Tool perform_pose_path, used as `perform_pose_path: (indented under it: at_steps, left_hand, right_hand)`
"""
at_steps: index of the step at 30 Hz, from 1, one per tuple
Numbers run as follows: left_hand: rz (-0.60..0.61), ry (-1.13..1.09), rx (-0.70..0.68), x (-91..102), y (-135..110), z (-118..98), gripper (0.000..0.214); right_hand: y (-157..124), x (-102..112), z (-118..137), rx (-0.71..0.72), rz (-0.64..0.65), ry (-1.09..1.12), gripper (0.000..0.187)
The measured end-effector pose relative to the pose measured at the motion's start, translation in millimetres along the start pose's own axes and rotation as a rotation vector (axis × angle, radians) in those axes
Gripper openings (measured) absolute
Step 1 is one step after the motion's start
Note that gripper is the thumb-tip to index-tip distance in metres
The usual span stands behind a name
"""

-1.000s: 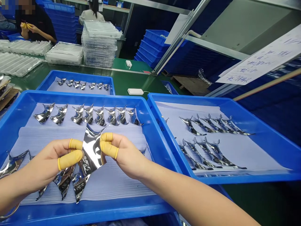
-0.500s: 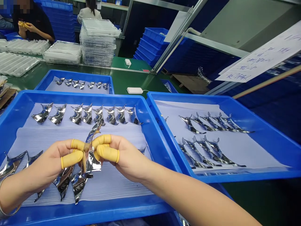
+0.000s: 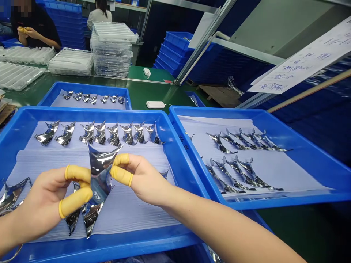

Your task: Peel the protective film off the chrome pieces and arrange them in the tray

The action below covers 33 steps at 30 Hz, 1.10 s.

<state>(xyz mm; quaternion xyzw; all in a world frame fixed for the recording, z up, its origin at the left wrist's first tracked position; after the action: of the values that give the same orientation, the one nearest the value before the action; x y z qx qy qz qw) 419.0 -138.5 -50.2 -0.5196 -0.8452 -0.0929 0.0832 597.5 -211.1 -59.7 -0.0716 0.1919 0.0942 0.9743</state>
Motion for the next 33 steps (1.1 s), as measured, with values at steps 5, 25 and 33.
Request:
perform_pose_path:
  at_steps: [5,25,33]
  left_hand:
    - [0.140,0.403,-0.263,-7.3,-3,-13,0.030]
    - [0.138,-0.276,0.109,1.3,1,0,0.011]
    - [0.125,-0.178,0.089,3.8,2,2,0.008]
  right_hand:
    - [-1,-2,-5,0.002,0.036,-0.138,0.024]
    - [3,-3,-1,-0.057,0.108,0.086,0.046]
    - [1,-3,0,-0.065,0.103,0.092,0.042]
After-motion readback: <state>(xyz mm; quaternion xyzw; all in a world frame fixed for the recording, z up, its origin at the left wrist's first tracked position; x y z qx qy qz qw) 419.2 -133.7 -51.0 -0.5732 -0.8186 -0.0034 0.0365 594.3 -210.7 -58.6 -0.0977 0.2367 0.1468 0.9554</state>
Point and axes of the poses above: each hand's wrist, its own y-axis towards the middle knuckle, its own x-axis out of the back of the hand, z = x × y, the point moved 3 cm from there along y, towards the middle knuckle, and after that the axes turned 11 degrees about z, right-handed, at the moved point
